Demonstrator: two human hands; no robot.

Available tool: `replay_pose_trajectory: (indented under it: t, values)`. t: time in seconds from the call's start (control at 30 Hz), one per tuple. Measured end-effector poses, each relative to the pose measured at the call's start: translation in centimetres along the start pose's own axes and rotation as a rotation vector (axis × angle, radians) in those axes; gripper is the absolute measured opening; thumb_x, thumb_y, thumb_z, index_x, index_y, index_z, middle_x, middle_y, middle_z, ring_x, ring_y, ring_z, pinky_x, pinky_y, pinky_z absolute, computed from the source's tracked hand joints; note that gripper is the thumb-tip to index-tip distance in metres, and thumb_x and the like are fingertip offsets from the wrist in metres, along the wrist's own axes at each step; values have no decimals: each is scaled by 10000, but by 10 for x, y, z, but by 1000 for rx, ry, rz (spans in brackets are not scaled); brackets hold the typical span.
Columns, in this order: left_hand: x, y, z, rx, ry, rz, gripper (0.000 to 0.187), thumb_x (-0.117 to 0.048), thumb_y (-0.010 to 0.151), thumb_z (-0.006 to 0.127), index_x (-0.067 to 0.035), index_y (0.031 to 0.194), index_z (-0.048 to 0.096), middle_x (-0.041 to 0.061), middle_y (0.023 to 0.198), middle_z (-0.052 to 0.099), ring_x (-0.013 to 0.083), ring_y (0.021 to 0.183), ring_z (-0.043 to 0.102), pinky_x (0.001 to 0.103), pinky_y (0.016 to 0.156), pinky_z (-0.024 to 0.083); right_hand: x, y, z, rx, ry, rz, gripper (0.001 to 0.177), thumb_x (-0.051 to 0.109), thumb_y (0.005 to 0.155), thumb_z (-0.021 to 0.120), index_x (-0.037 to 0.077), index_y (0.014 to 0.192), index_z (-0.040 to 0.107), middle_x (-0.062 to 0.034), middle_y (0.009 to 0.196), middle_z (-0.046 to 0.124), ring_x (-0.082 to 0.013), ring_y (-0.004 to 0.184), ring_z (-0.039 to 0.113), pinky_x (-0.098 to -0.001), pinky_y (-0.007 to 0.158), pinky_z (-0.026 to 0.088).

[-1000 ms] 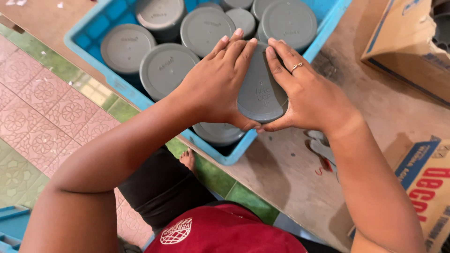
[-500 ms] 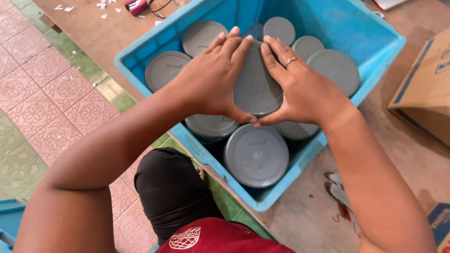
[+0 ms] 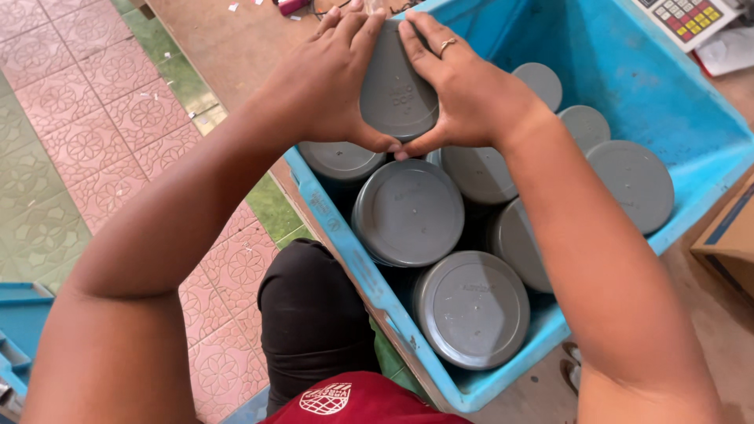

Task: The person cleans grey PVC pipe caps using a cloth and then organizes them into a blue plastic crate and cardboard boxes.

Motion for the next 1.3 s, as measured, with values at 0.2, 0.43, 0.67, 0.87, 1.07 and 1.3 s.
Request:
replay_pose_trajectory:
  t: [0.2, 0.43, 0.67, 0.87, 1.07, 1.3]
  values:
    - [19, -22, 18, 43, 29, -73, 1273, -779, 545, 656, 110, 1323, 183, 256, 1333, 312, 371, 1288, 202, 419, 1063, 117, 2, 26, 30, 58, 25, -101, 1209, 521, 551, 801, -22, 1378, 105, -191, 1440, 80, -300, 1340, 70, -389, 1062, 188]
    - [36, -41, 39, 6, 183, -113, 1327, -909, 564, 504, 108, 1367, 218, 249, 1377, 336, 316, 1338, 187, 501, 1009, -117, 10, 38, 42, 180, 106, -37, 1273, 501, 503, 824, 19, 1388, 46, -163, 1452, -3, -279, 1350, 5, -382, 1075, 141]
    - [40, -52, 50, -17, 212, -132, 1346, -982, 575, 463, 102, 1353, 284, 228, 1324, 410, 306, 1337, 261, 531, 992, -168, 20, 42, 46, 324, 178, 26, 1234, 432, 521, 826, 110, 1406, 28, -123, 1454, -91, -284, 1352, -67, -415, 1072, 126]
    - [41, -58, 55, 3, 177, -135, 1350, -975, 578, 458, 109, 1360, 269, 239, 1324, 403, 315, 1345, 230, 536, 984, -173, 21, 43, 53, 368, 158, 46, 1229, 427, 537, 823, 144, 1412, 9, -99, 1455, -124, -280, 1345, -114, -431, 1072, 115]
    - [36, -58, 51, 75, 90, -148, 1321, -907, 561, 453, 119, 1349, 189, 258, 1361, 298, 352, 1322, 54, 524, 1012, -67, 18, 45, 58, 354, 138, -22, 1222, 456, 552, 808, 104, 1409, 11, -95, 1454, -123, -269, 1319, -167, -450, 1069, 116]
    - [32, -57, 49, 168, 111, -193, 1329, -912, 533, 448, 80, 1361, 136, 245, 1381, 257, 354, 1317, 48, 501, 1030, -19, 24, 45, 48, 450, 198, 34, 1157, 498, 585, 729, 108, 1403, 8, -64, 1464, -121, -241, 1320, -186, -446, 1067, 92]
Point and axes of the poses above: each hand's wrist, its own y-axis towards the middle knuckle, its own z-axis out of the palm, x = y × z, the point moved 3 cm from there along y, towards the middle knuckle
